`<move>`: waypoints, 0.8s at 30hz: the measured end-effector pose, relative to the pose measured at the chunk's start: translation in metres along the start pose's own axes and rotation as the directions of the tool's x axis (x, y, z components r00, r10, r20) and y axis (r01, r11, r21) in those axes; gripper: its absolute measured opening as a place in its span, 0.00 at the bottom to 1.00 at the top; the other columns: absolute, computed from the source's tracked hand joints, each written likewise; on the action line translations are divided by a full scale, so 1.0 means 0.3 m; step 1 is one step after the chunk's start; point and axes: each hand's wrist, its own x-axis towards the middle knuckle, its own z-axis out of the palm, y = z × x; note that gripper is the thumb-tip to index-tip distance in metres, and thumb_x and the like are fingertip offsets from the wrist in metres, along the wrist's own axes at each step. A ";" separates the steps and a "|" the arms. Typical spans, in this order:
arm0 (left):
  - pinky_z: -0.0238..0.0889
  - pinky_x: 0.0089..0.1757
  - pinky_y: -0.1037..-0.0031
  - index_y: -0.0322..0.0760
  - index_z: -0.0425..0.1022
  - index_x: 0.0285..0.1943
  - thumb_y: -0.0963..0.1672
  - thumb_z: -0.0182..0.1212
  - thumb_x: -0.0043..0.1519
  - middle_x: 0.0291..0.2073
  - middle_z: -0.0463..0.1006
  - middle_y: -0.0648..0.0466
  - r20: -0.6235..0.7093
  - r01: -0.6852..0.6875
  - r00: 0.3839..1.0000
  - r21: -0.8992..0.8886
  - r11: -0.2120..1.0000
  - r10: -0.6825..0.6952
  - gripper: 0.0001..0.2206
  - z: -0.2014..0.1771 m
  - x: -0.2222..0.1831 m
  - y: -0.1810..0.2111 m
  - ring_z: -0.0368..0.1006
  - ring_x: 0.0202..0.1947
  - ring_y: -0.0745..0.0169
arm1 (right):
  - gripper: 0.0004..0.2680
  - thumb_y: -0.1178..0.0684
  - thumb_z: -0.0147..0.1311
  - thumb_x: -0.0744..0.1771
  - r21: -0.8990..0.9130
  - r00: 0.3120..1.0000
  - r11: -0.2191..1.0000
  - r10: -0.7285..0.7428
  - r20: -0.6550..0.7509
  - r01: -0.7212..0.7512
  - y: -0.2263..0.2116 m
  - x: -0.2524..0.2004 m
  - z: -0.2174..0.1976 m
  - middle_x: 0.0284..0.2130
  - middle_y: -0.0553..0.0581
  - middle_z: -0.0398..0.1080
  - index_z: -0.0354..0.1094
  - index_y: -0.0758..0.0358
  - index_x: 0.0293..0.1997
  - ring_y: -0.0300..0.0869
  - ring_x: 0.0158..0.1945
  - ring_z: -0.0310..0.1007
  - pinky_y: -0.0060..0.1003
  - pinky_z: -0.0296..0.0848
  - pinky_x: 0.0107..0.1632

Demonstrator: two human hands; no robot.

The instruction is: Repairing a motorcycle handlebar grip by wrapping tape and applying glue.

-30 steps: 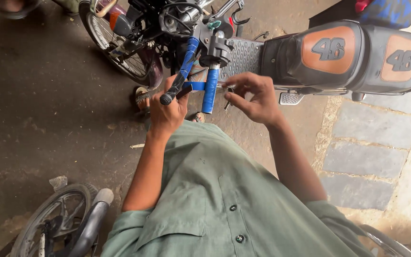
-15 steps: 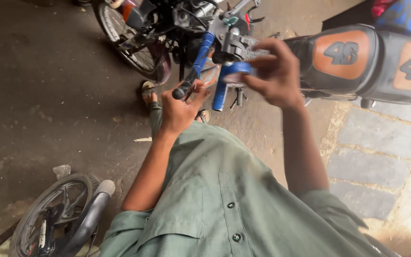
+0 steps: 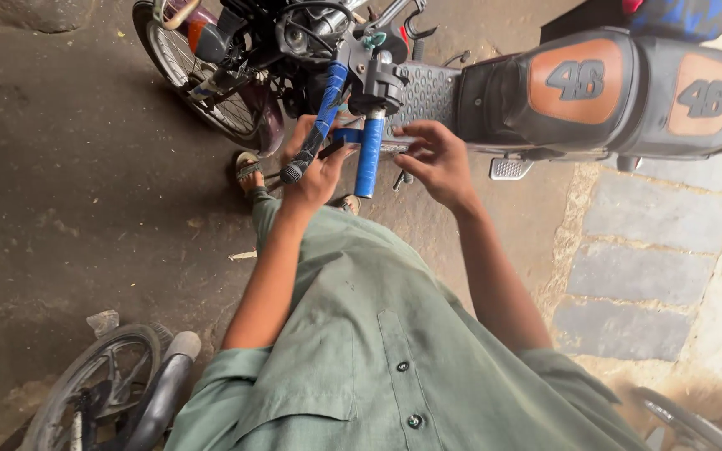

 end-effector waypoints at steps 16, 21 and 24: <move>0.70 0.34 0.75 0.29 0.73 0.51 0.47 0.68 0.67 0.31 0.82 0.52 -0.249 0.155 0.962 0.158 0.975 -0.112 0.15 -0.052 0.007 0.215 0.78 0.30 0.68 | 0.18 0.60 0.70 0.63 -0.446 0.936 0.847 -0.156 0.315 0.291 -0.445 0.144 0.039 0.43 0.59 0.81 0.65 0.64 0.56 0.32 0.27 0.64 0.29 0.66 0.29; 0.67 0.34 0.77 0.31 0.79 0.50 0.44 0.68 0.68 0.36 0.83 0.55 -0.004 0.339 0.940 -0.105 0.935 -0.342 0.09 0.039 -0.112 -0.091 0.75 0.32 0.74 | 0.17 0.67 0.65 0.65 -0.081 0.980 0.977 -0.192 0.057 0.196 -0.092 0.088 -0.069 0.46 0.57 0.73 0.62 0.64 0.56 0.42 0.50 0.81 0.35 0.83 0.52; 0.67 0.33 0.78 0.30 0.75 0.58 0.42 0.69 0.63 0.42 0.81 0.54 0.069 0.348 0.937 -0.296 0.889 -0.344 0.16 0.120 -0.073 -0.061 0.74 0.36 0.74 | 0.16 0.66 0.66 0.64 0.037 1.000 0.999 -0.019 -0.002 0.019 0.117 0.062 0.024 0.40 0.57 0.76 0.63 0.64 0.53 0.39 0.43 0.81 0.33 0.82 0.46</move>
